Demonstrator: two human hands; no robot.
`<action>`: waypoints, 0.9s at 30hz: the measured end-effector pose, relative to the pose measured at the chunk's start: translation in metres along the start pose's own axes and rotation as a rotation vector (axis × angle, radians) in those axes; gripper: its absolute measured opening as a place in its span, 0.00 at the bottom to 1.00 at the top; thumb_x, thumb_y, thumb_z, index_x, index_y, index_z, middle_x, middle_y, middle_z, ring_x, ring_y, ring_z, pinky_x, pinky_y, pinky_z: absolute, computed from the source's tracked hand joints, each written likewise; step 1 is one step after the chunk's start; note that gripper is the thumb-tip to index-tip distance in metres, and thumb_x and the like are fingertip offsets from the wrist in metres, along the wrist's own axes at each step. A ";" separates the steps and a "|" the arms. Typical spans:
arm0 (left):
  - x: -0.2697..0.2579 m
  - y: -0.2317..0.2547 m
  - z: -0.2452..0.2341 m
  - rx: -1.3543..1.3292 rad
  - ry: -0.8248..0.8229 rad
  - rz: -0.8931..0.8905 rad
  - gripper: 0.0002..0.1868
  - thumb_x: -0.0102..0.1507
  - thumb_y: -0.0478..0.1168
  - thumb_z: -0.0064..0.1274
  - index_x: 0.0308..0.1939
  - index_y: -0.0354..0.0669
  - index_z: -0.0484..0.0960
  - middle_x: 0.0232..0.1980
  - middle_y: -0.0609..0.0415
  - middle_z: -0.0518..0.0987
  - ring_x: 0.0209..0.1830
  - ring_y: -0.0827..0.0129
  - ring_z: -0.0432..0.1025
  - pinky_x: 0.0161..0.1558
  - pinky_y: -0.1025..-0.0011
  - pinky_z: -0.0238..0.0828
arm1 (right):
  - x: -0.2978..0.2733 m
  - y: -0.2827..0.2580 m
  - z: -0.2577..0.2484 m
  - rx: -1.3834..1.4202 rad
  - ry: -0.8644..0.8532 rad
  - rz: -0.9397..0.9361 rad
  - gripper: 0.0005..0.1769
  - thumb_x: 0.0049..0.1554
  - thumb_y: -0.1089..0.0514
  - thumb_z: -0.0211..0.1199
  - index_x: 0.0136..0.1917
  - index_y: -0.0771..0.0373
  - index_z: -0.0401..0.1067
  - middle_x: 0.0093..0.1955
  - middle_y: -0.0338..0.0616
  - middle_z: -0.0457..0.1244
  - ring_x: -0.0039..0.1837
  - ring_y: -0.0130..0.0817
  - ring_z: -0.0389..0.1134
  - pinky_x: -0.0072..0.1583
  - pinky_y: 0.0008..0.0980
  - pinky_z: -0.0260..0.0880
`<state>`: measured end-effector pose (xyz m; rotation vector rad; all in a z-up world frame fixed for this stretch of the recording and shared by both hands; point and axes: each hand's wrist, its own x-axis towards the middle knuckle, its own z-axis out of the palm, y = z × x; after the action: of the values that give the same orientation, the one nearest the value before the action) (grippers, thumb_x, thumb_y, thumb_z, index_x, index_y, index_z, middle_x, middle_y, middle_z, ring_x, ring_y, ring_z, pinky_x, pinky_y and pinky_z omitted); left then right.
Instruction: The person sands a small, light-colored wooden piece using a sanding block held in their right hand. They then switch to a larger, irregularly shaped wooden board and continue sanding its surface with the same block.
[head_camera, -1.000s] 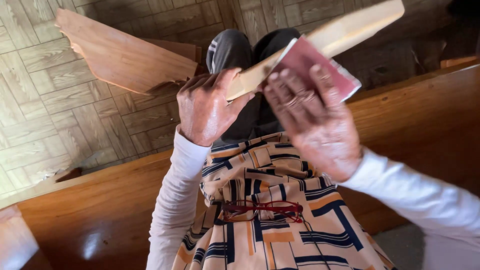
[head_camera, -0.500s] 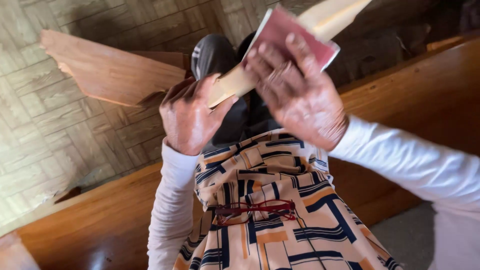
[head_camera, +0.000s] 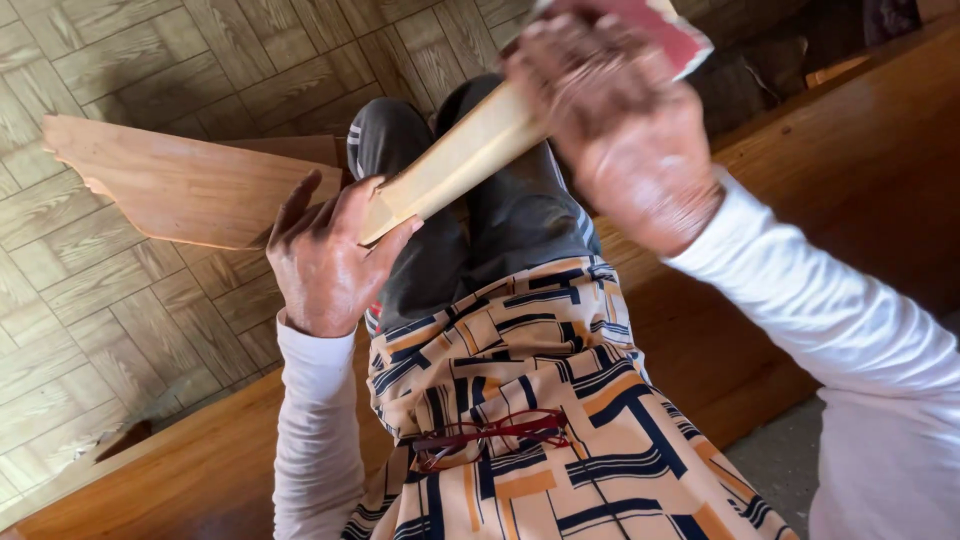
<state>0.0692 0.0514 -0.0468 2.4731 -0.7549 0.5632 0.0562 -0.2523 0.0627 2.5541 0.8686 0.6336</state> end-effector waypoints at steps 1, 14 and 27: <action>-0.001 -0.003 0.001 -0.003 -0.012 -0.009 0.21 0.63 0.57 0.70 0.51 0.52 0.86 0.42 0.56 0.87 0.57 0.47 0.79 0.54 0.57 0.76 | -0.007 0.010 0.006 -0.044 -0.008 0.078 0.26 0.62 0.66 0.71 0.73 0.57 0.77 0.71 0.42 0.71 0.71 0.39 0.72 0.74 0.39 0.67; -0.017 -0.035 -0.005 -0.119 -0.053 -0.002 0.24 0.63 0.52 0.73 0.51 0.37 0.86 0.44 0.50 0.86 0.41 0.57 0.78 0.75 0.54 0.59 | -0.022 0.018 0.052 0.244 0.080 0.327 0.34 0.53 0.75 0.56 0.71 0.63 0.80 0.68 0.55 0.72 0.69 0.48 0.72 0.76 0.40 0.59; 0.025 -0.019 0.024 -0.199 -0.101 0.080 0.42 0.61 0.56 0.73 0.64 0.29 0.72 0.63 0.36 0.79 0.63 0.46 0.74 0.72 0.51 0.63 | -0.032 0.023 0.065 0.585 0.015 0.530 0.32 0.65 0.78 0.50 0.79 0.63 0.67 0.80 0.56 0.56 0.80 0.60 0.57 0.75 0.63 0.48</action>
<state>0.1051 0.0420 -0.0596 2.3096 -0.9069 0.3732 0.0778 -0.3024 0.0102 3.3623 0.4035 0.6040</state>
